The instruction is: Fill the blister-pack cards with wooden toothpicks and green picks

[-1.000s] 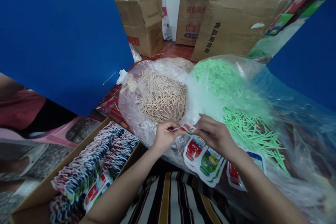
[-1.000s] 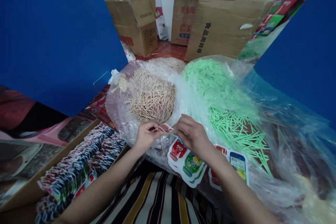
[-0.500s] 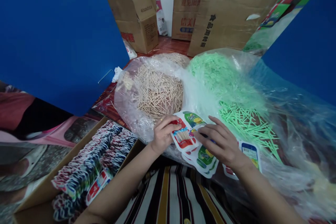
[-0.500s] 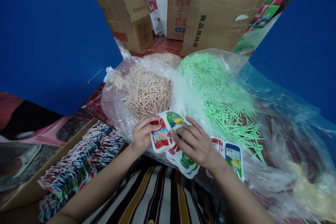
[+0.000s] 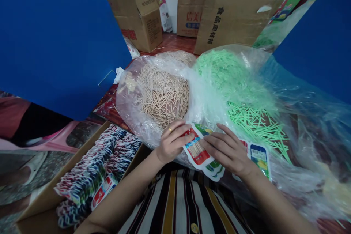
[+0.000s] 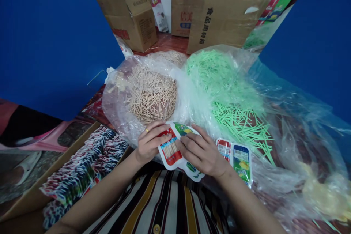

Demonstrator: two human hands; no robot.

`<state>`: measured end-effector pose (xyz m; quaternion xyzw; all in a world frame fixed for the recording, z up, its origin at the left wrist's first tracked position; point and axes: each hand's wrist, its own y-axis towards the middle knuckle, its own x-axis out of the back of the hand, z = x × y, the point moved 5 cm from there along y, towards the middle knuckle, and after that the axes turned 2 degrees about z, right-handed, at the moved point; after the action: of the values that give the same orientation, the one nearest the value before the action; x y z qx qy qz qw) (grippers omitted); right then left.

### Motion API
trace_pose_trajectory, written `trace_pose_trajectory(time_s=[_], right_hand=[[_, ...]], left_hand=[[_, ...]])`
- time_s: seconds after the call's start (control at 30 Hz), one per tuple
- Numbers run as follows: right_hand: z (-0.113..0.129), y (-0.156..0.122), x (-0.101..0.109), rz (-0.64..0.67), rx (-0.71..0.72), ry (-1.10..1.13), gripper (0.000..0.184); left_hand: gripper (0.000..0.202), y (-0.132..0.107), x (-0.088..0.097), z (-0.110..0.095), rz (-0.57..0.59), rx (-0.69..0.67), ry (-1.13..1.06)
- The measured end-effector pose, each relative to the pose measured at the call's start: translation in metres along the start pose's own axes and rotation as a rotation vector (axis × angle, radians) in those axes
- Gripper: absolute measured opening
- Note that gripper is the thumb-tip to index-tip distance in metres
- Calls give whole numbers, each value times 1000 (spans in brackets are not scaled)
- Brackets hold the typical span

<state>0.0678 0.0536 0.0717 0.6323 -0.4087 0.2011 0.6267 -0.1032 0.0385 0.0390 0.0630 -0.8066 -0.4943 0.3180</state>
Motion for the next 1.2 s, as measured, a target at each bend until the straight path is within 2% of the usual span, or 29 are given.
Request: trace_pose_trajectory(time_s=[0.13,0.27,0.4,0.47,0.53,0.6,0.67,0.7,0.77,0.83,0.93,1.0,1.1,1.2], right_hand=[[1,2,2,-17,29,-14,18],[-1,4,-1,-34,-21,25,20],[-2,4,-8,21,-55,110,20],[-6,6,-9,57,-107,265,22],[-16,13,-10,85,-220,540,42],[-32,24,-19,129,-411,832,60],[-50,36,-40,188,-631,954,59],[-59,42,-54,211,-731,912,48],[-73,58,-88,330,-758,694,33],[-78,70,-132,584,-701,487,21],[-85,84,-183,704,-751,364,21],[-87,92,-204,738,-810,295,26],[-89,104,-225,786,-870,226,30],[-91,112,-237,837,-883,217,27]], left_hand=[[19,-4,4,-3,5,-22,92],[22,-8,7,-5,12,-36,89],[25,-9,9,-6,67,-37,65],[25,-10,12,-7,101,21,29],[26,-13,17,-8,115,139,-21],[23,-20,21,-7,98,322,-91],[12,-31,25,-2,28,595,-180],[8,-38,26,2,-20,744,-226],[11,-56,26,9,-105,1009,-329],[13,-70,25,15,-156,1182,-430],[14,-82,25,22,-202,1281,-528],[15,-84,27,25,-221,1297,-568],[16,-82,29,27,-222,1298,-616],[16,-80,30,30,-213,1307,-639]])
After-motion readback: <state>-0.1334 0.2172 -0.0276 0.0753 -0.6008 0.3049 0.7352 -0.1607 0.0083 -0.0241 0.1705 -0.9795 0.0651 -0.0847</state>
